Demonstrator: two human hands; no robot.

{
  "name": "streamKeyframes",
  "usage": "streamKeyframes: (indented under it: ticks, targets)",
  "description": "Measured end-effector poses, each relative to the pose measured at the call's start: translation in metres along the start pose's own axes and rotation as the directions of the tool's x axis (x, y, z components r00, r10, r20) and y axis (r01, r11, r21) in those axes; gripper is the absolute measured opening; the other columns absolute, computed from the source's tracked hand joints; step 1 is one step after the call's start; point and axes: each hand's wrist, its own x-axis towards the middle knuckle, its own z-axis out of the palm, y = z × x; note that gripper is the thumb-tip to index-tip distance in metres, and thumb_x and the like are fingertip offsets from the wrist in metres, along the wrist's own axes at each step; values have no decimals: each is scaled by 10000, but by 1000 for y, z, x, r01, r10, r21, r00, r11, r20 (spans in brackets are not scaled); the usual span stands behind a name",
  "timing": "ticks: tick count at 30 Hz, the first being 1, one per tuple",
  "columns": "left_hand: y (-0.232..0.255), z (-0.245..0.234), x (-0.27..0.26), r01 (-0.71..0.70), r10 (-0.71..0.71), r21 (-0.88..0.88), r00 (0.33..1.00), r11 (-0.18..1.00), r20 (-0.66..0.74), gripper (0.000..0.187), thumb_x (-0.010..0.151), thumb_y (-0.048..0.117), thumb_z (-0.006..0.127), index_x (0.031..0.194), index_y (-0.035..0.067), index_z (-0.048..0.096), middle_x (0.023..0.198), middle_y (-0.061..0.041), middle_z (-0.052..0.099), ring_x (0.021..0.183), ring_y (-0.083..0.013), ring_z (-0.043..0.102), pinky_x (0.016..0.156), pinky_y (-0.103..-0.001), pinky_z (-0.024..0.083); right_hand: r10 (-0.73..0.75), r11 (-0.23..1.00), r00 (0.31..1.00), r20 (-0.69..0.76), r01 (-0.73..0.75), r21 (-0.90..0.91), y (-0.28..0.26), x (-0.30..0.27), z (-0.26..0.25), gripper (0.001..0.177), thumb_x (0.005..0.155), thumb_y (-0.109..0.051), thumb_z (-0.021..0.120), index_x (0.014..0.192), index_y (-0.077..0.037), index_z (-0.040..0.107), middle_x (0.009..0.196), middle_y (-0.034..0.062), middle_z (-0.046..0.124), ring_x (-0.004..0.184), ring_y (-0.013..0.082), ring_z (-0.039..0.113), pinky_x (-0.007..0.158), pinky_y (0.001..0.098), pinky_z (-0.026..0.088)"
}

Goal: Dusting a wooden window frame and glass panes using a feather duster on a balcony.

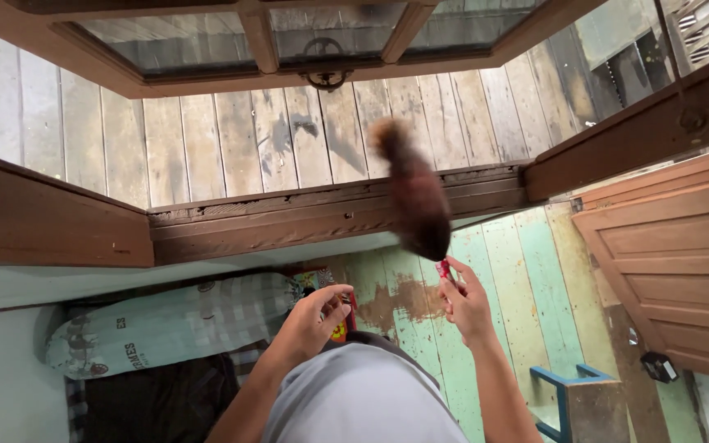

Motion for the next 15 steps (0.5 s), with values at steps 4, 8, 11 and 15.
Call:
streamKeyframes:
  ticks: [4, 8, 11, 15]
  targets:
    - [4, 2, 2, 3, -3, -10, 1000, 1000, 24, 412, 1033, 293, 550, 1416, 153, 611, 1011, -9, 663, 883, -166, 607, 797, -313, 508, -32, 999, 997, -72, 34, 27, 10, 6, 5, 469, 1028, -119, 535, 1496, -146, 520, 783, 94, 594, 528, 107, 407, 435, 212, 317]
    - [3, 4, 1, -13, 13, -7, 1000, 1000, 1, 408, 1031, 296, 560, 1410, 156, 619, 968, 0, 649, 824, -159, 571, 777, -312, 500, -10, 994, 1000, -4, 10, 108, 17, 4, 17, 474, 1064, -120, 473, 1524, -139, 364, 756, 54, 507, 466, 81, 363, 370, 190, 295]
    - [11, 4, -1, 15, -15, 14, 1000, 1000, 20, 401, 1036, 291, 552, 1412, 167, 617, 968, -5, 652, 837, -169, 586, 784, -320, 501, -1, 995, 1000, 12, 0, 95, 14, 0, 20, 535, 1045, -174, 491, 1565, -118, 374, 691, 41, 483, 480, 79, 346, 383, 208, 256]
    - [9, 6, -1, 13, -13, -8, 1000, 1000, 8, 419, 1035, 294, 551, 1427, 159, 607, 988, -6, 662, 869, -169, 602, 794, -318, 505, -14, 981, 991, -133, 39, 189, 17, 4, 20, 471, 1060, -179, 504, 1522, -112, 440, 719, 47, 545, 485, 76, 386, 389, 194, 301]
